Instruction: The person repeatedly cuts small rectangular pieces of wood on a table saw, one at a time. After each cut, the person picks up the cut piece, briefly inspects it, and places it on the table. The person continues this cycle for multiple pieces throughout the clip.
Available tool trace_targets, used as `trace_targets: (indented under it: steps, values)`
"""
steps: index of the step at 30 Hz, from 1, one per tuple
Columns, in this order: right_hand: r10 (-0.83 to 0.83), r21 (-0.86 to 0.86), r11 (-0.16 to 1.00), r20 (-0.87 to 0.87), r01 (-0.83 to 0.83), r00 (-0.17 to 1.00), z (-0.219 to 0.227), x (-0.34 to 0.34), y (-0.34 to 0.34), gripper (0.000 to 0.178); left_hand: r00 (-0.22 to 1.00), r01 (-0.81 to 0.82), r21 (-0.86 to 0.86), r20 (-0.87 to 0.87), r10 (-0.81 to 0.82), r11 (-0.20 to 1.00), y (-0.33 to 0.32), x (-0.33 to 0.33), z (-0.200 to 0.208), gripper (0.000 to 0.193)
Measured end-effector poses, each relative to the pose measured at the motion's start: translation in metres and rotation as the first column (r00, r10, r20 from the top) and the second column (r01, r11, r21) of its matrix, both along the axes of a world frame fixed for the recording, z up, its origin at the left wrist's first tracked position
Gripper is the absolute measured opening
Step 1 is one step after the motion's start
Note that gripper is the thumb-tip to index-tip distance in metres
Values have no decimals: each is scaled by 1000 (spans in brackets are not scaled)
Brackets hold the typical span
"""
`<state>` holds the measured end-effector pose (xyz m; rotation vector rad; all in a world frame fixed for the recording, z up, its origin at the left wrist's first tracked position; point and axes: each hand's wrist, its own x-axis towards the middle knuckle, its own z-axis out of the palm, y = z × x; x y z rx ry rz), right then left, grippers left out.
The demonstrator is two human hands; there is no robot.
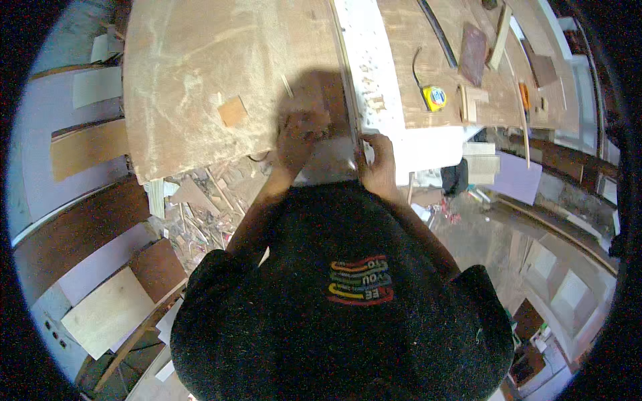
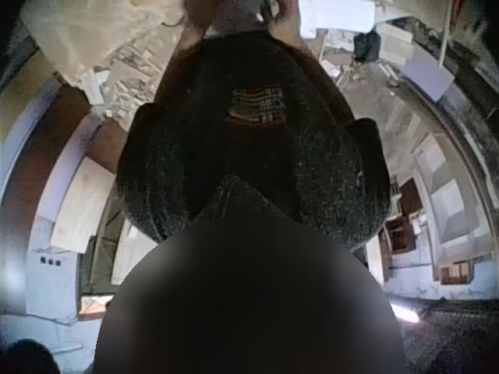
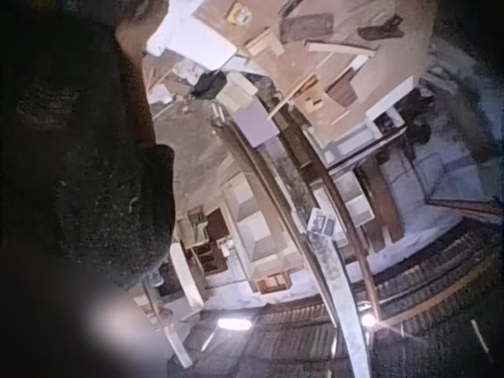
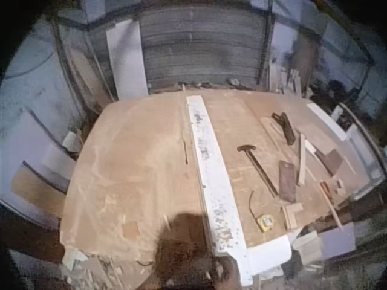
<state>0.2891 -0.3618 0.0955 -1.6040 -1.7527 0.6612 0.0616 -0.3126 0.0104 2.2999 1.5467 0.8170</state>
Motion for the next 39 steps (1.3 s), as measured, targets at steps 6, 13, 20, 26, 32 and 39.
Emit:
trace_targets:
  steps: [6, 13, 20, 26, 32, 39]
  values:
    - [-35, -88, 996, -57, 29, 998, -34, -10, -6, 45, 992, -70, -76, 104, 77, 995, 19, 0, -24, 24]
    - [-44, -216, 975, 72, 59, 996, -46, -21, 0, 56, 893, -164, -260, 371, 255, 952, 92, -9, -27, 17]
    - [38, 156, 985, 219, -73, 975, -74, -21, 6, 75, 957, -97, -350, 225, 184, 932, 222, -31, -33, 15]
    - [1, 114, 993, 257, -31, 966, -93, -21, 4, 89, 981, -64, 44, 185, 55, 997, 279, -48, -43, 17]
    - [83, 181, 975, 242, -129, 967, -76, -20, 9, 84, 980, -137, -22, 140, 139, 990, 316, -50, -35, 13]
    - [66, 179, 977, 281, -119, 957, -69, -23, 1, 81, 991, -110, 52, 83, 105, 993, 321, -52, -28, 17]
